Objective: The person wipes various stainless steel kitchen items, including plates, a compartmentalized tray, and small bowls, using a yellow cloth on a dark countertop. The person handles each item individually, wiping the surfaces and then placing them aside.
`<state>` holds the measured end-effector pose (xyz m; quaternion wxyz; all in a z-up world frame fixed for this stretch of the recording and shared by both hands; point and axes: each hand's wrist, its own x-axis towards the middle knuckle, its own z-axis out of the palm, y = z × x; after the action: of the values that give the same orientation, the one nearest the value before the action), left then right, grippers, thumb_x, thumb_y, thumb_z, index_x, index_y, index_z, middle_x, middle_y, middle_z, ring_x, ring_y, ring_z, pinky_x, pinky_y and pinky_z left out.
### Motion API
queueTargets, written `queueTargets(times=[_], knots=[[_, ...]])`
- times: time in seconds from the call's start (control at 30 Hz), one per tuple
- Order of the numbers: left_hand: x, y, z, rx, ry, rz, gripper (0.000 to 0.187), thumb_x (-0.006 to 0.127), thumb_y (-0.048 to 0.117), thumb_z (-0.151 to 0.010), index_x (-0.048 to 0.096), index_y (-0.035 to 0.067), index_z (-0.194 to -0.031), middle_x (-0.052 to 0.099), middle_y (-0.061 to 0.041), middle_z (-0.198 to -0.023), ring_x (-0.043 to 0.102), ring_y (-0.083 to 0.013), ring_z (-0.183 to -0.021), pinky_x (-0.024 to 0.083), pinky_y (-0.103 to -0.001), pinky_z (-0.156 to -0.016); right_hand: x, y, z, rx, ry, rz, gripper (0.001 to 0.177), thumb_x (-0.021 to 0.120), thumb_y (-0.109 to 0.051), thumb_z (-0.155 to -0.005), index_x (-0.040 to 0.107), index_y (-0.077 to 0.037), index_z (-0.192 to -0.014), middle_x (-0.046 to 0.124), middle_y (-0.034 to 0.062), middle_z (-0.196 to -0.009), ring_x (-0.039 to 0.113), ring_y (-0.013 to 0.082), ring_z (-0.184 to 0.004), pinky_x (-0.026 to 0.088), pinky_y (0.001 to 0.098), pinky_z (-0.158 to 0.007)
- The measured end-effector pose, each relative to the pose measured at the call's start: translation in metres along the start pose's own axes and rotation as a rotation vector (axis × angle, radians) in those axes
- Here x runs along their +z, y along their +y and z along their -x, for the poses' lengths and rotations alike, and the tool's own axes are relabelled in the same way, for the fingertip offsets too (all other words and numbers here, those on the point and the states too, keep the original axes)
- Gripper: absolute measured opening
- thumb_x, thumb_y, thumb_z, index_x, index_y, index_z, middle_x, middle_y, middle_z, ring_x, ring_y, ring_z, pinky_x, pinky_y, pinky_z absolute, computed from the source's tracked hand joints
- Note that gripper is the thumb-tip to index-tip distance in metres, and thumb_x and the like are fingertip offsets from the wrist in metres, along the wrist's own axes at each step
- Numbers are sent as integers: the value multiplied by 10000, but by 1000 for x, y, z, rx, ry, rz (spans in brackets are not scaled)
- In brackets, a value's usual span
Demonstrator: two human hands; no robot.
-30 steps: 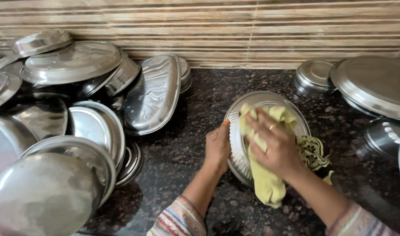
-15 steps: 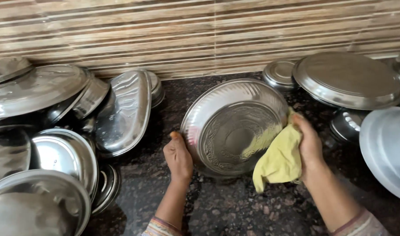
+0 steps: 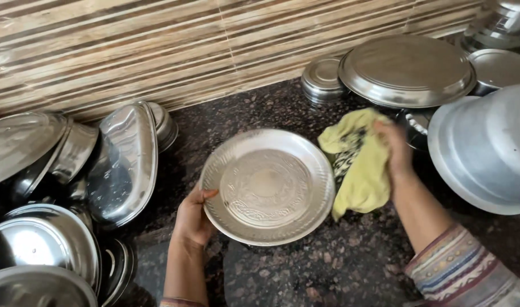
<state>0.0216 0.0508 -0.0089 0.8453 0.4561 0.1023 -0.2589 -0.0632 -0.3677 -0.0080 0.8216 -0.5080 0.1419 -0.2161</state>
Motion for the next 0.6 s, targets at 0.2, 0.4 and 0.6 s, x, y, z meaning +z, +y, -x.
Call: queueTargets(times=[0.2,0.4,0.6], knots=[[28,10,17,49,147,-152,460,492,253,-1009,523,125,-1450,675,-122,-1223,685,-245,-1019,565,-436,-880,49,-63,41,-10,-136,-249,425,667,-412,-838,667,-97,-1124,696,81,-1035,686,235,-924,581,405,-823],[22,0,9,88,52,-238,469,477,361,-1040,589,87,-1404,715,-83,-1180,672,-206,-999,545,-374,-864,114,15,75,-25,-230,802,274,588,-256,-934,638,-43,-1099,705,119,-1101,715,239,-982,656,406,-840],[13,-2,2,59,103,-145,524,391,408,-1073,602,21,-1357,703,-138,-1165,662,-254,-992,549,-407,-879,127,34,118,-491,-1237,1487,931,670,-438,-966,162,-60,-1649,-8,228,-1711,-20,396,-1553,104,646,-1191]])
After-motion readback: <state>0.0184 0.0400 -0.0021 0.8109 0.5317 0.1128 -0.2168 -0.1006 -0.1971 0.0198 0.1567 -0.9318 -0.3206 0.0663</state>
